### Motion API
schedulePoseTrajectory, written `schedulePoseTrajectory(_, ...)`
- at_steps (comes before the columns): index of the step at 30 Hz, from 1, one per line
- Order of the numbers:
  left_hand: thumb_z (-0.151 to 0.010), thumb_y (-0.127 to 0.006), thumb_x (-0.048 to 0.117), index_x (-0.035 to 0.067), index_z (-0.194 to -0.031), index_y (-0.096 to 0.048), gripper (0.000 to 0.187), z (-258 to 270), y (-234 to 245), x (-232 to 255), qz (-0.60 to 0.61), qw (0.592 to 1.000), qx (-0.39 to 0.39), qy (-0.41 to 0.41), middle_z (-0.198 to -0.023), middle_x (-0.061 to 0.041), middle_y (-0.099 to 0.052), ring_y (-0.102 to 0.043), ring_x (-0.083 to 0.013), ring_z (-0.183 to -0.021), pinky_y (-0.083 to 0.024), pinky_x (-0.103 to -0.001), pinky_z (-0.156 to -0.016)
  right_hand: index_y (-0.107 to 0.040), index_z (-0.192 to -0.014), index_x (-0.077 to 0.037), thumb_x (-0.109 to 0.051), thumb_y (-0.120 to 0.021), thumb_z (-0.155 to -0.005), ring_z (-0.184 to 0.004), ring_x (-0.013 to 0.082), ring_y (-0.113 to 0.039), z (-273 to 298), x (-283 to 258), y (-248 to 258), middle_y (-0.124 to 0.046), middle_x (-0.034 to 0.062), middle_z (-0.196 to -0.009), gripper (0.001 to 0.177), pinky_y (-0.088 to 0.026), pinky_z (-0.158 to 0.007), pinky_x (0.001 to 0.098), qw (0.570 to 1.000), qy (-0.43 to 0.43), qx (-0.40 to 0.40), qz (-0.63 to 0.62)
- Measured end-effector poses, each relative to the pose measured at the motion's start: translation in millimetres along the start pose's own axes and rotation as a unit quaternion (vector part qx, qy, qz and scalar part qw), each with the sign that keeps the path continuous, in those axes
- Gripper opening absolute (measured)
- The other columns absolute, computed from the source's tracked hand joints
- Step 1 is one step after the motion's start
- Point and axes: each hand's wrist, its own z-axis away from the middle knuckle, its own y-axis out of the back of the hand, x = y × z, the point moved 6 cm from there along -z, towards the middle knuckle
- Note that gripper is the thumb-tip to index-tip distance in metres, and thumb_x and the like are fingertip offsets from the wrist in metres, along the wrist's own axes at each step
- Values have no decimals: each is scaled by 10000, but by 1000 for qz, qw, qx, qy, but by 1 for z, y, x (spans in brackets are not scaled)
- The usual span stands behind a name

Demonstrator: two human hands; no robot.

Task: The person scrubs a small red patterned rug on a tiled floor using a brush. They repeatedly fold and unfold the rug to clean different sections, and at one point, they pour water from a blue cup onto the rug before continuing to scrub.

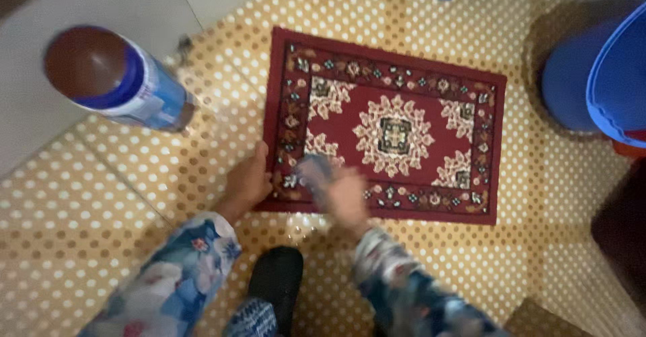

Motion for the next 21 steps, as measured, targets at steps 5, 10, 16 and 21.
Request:
schedulePoseTrajectory(5, -802, -759, 178, 125, -1243, -417, 561, -7, 15, 12, -42, 998, -44, -21, -942, -176, -710, -698, -407, -930, -530, -535, -785, -665, -1389, -304, -323, -758, -789, -1178, 381, -615, 106, 235, 46, -599, 192, -1326, 608, -516, -992, 526, 937, -340, 79, -15)
schedulePoseTrajectory(10, -776, -847, 363, 106, -1224, -505, 620, -29, 35, 27, -187, 980, -63, -7, -1059, -169, -669, -656, -384, -1051, -530, -509, -863, -610, -1461, -195, -504, -773, -858, -1149, 468, -576, 89, 241, 78, -552, 286, -1303, 697, -475, -978, 492, 928, -287, 235, 7)
schedulePoseTrajectory(16, -666, -898, 475, 20, -1244, -544, 817, -62, 24, 63, -174, 979, -30, -100, -1143, -219, -598, -597, -417, -1100, -535, -520, -840, -619, -1382, -282, -275, -742, -700, -1181, 416, -616, -58, 40, 33, -612, 211, -1343, 693, -516, -982, 515, 947, -187, 121, -230)
schedulePoseTrajectory(21, -608, -937, 524, 14, -1106, -629, 776, -75, 18, 51, -195, 976, -82, -55, -1148, -201, -634, -630, -395, -1119, -545, -488, -924, -603, -1414, -250, -324, -804, -702, -1207, 417, -529, -31, 160, -10, -570, 207, -1349, 743, -439, -1026, 538, 974, -202, -26, -103)
